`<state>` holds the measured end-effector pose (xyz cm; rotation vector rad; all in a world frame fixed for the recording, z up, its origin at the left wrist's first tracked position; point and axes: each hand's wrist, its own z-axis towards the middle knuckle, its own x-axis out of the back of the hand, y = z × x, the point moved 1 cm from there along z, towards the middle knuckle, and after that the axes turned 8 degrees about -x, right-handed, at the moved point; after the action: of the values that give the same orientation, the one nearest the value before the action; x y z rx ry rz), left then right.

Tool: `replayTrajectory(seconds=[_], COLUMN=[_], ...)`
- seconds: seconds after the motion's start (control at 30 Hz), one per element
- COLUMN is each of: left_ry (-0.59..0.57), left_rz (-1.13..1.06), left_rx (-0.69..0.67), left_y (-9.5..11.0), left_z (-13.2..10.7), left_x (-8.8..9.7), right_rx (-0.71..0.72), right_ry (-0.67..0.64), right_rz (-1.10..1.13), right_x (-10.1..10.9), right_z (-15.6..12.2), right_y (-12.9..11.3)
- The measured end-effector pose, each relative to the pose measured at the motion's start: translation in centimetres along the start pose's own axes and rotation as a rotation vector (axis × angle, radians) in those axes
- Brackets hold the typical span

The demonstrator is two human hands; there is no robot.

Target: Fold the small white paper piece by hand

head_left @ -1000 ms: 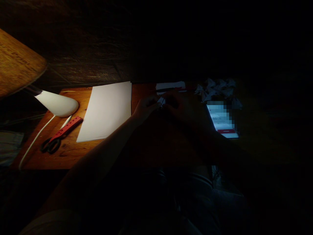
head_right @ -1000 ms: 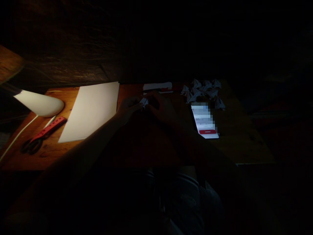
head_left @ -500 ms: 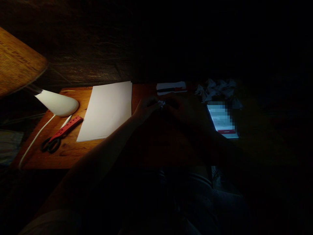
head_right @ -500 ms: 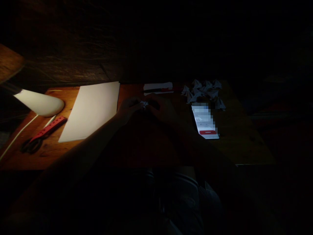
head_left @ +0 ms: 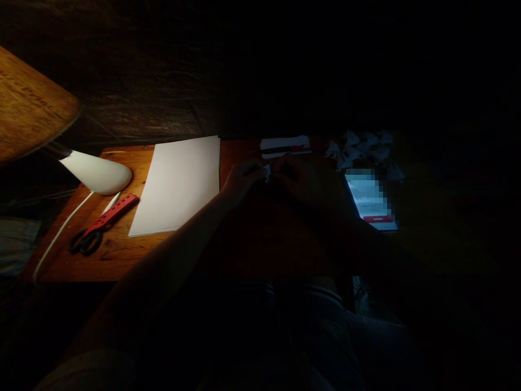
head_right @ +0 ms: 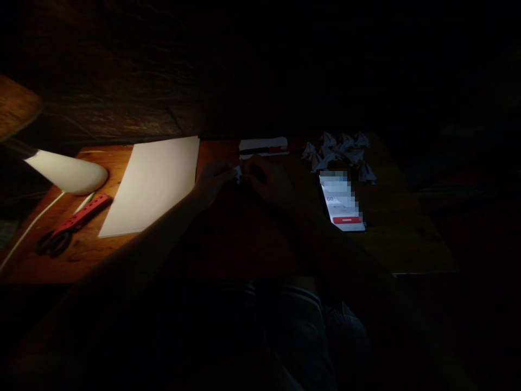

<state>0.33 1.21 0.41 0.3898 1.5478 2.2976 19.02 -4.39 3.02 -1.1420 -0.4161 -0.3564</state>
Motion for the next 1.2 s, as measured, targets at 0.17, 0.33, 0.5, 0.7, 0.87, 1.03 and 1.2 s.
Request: replayTrajectory(seconds=[0.17,0.33,0.5,0.7,0.87,1.03,1.2], left_ry=[-0.001,0.014,0.018,0.006,0.025,0.01,-0.007], left_rz=[-0.024,-0.035,-0.054,-0.049,-0.046,-0.03,-0.018], left_rx=[0.005,0.033,0.063,0.079,0.058,0.053,0.058], left_y=[0.1,0.0,0.1,0.3,0.2,0.4,0.3], left_z=[0.0,0.0,0.0,-0.1,0.0,0.0,0.0], left_x=[-0.1,-0.1,0.0,0.0,-0.1,-0.2,-0.1], right_rx=[0.018,0.018,0.034,0.046,0.076,0.055,0.064], right_ry=[-0.023,-0.05,-0.06,-0.064,-0.06,-0.061,-0.04], right_rz=[0.06,0.051,0.074,0.099,0.106,0.05,-0.014], right_x=[-0.1,-0.1,-0.1,-0.5,-0.5,-0.3,-0.2], right_z=[0.1,0.0,0.1,0.1,0.1,0.1,0.1], right_y=[0.4,0.5,0.6,1.1,0.9,0.5,0.3])
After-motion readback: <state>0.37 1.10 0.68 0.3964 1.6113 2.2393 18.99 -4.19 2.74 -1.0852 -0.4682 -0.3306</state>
